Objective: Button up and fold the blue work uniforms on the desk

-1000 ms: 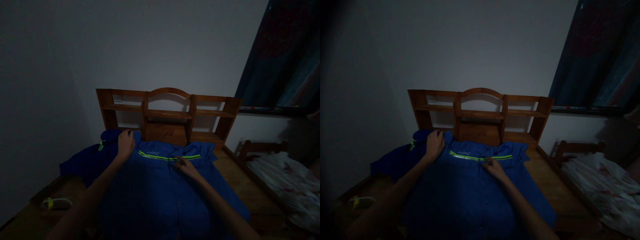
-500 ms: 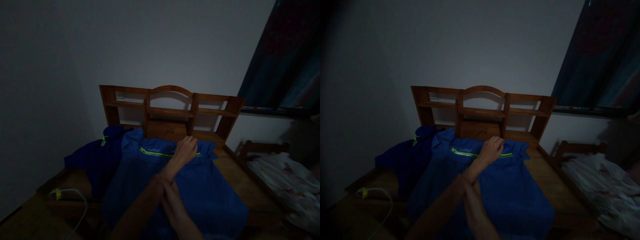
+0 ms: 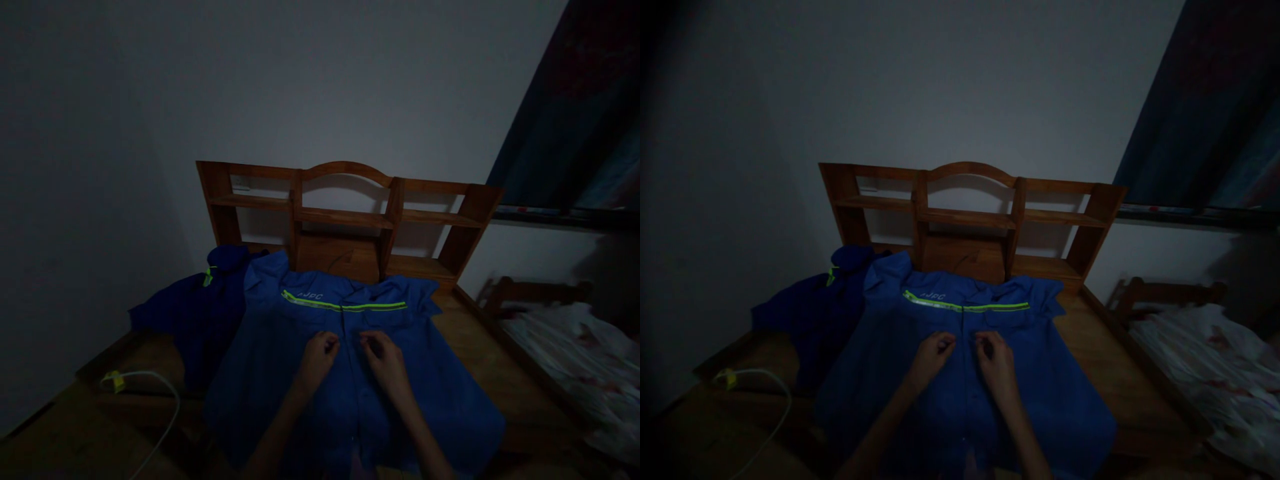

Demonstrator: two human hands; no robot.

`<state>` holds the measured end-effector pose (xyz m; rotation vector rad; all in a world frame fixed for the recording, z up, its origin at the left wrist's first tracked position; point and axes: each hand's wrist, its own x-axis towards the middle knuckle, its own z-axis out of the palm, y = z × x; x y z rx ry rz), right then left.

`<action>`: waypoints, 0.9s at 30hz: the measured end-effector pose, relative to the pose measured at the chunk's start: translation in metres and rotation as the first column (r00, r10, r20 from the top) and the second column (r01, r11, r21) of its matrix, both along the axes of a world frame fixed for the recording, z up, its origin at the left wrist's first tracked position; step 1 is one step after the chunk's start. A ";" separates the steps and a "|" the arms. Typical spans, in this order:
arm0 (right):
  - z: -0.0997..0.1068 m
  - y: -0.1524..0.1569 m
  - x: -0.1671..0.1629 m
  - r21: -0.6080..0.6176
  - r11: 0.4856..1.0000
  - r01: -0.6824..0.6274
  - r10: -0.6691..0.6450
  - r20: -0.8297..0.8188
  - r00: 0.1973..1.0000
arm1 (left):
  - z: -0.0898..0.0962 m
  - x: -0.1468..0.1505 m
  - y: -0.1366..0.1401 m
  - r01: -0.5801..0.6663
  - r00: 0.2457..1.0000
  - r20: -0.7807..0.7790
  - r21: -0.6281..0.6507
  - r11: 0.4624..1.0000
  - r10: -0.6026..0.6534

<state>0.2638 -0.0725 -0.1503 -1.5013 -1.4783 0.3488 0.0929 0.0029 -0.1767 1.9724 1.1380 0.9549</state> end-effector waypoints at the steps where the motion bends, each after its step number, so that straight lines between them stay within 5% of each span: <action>1: -0.004 0.005 -0.003 0.000 1.000 0.004 -0.004 0.071 0.997 | -0.004 0.002 -0.004 -0.005 1.000 -0.002 0.005 1.000 0.005; 7: -0.026 0.015 -0.015 -0.031 0.992 0.122 -0.106 0.311 0.944 | -0.007 0.019 -0.004 -0.030 0.995 -0.093 0.065 0.997 0.036; 14: -0.023 0.008 -0.017 -0.039 0.992 0.123 -0.094 0.438 0.894 | -0.017 0.033 0.015 -0.028 0.998 -0.050 0.041 0.999 0.030; 20: -0.024 0.011 -0.015 -0.038 0.991 0.130 -0.110 0.335 0.936 | -0.013 0.035 0.010 -0.023 0.999 -0.033 0.012 1.000 0.024; 27: -0.025 0.018 -0.001 -0.067 0.998 -0.015 0.018 0.046 0.999 | -0.013 0.032 0.009 0.007 1.000 0.023 0.035 0.999 -0.008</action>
